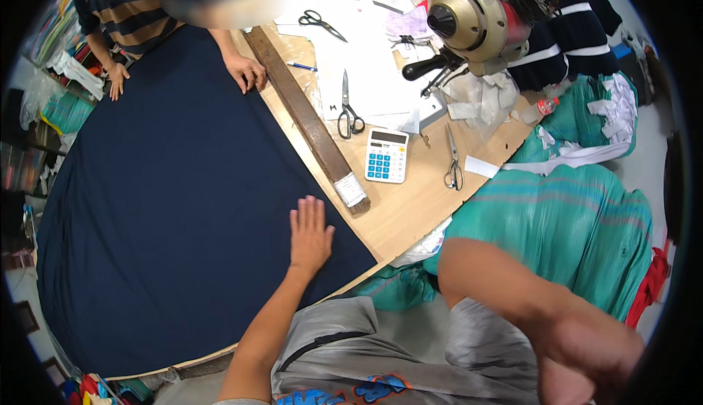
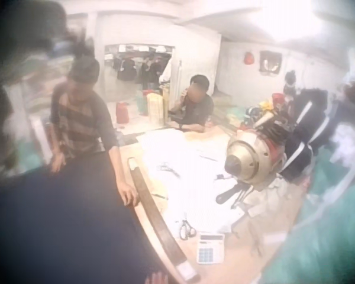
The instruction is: The person uses a rotary cutter and a long metal ruler to cut a large piece of dark blue fabric on a table. They repeatedly measure, align the ruler, and cut sections of the fabric while another person assists by holding the fabric.
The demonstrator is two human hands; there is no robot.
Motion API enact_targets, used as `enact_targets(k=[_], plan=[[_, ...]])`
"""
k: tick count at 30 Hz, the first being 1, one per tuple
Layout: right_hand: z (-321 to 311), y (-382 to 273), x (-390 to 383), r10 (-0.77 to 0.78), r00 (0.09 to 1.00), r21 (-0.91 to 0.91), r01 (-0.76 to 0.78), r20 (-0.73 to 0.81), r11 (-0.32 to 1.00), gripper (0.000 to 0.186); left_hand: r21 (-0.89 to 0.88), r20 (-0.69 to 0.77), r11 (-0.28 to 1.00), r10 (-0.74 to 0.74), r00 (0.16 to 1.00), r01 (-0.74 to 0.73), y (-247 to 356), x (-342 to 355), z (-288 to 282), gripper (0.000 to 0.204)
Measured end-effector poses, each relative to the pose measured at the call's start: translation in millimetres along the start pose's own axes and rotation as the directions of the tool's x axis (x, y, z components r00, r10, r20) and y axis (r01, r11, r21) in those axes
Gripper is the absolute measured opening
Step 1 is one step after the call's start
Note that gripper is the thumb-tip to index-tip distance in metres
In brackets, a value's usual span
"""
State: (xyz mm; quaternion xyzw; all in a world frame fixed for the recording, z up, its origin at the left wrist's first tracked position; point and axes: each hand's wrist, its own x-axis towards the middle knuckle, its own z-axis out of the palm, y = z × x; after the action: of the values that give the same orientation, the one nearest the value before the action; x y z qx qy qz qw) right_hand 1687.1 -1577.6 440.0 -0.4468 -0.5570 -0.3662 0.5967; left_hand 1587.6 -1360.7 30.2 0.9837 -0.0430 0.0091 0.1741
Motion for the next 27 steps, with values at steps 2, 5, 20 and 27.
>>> enact_targets(k=[2,5,20,27], plan=[[-0.8,26.8,-30.2,0.146,0.977,-0.094,-0.162,-0.154,0.982,0.050,-0.224,0.100,0.957,0.213,0.972,-0.187,34.0,-5.0,-6.1,0.060],[23.5,96.4,-119.0,0.615,0.735,-0.209,-0.674,-0.286,0.708,0.053,-0.588,0.165,0.768,0.422,0.891,-0.255,61.1,-41.1,-0.7,0.046],[140.1,54.1,-395.1,0.793,0.342,-0.681,-0.408,0.504,0.609,0.063,-0.347,-0.121,0.822,-0.516,0.848,0.451,-62.0,-240.9,-73.3,0.033],[158.1,65.3,-437.0,0.943,0.261,-0.879,-0.373,0.207,0.297,0.063,-0.125,0.004,0.745,-0.660,0.751,0.655,-44.8,-308.6,-56.6,0.059]])
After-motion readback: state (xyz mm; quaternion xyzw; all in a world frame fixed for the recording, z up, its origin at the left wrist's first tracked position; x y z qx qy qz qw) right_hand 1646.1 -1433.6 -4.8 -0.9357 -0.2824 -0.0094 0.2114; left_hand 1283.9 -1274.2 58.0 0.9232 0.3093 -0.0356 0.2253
